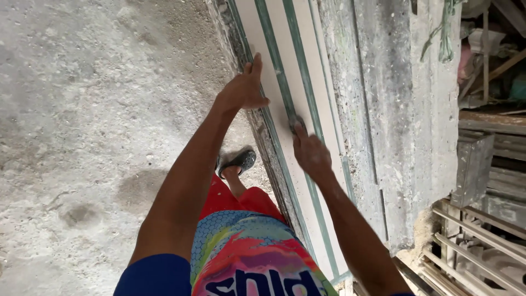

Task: Scraping excess dried material from a decorative strip on a concrete slab using a small hand scraper.

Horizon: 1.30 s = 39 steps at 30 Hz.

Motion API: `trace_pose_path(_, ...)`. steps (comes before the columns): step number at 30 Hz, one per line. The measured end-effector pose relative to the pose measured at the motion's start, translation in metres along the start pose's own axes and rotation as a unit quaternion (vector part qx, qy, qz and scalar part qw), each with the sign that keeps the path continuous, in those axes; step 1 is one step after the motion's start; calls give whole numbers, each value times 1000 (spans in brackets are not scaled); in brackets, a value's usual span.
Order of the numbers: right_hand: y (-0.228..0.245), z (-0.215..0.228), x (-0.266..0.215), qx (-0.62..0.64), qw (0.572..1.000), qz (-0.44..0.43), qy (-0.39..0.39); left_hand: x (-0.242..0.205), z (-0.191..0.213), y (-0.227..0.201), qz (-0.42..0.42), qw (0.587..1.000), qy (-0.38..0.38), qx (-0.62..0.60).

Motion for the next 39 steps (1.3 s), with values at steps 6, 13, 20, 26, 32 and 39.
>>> trace_pose_path(6,93,91,134,6,989,118,-85,-2,-5,5,-14,999,-28,-44)
trace_pose_path(13,54,44,-11,-257,703,329,-576,14,-18,18,-60,997,-39,-27)
trace_pose_path(20,-122,-91,-159,-88,995,-35,28,12,-9,14,-20,999,-41,21)
trace_pose_path(26,-164,-71,-194,141,962,-228,54,29,-14,3,1,991,-60,119)
trace_pose_path(32,-183,-76,-201,235,946,-206,-87,34,-82,-44,27,972,-140,185)
trace_pose_path(39,-228,-129,-183,143,970,-143,-135,68,-131,-41,-18,974,-82,208)
Point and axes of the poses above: each hand's wrist, its own x-axis towards the middle knuckle, its own z-axis out of the back of the hand, y = z × x, the point moved 6 cm from there along x, towards the middle knuckle, and after that the axes turned 4 degrees about x, right-handed, at the moved point
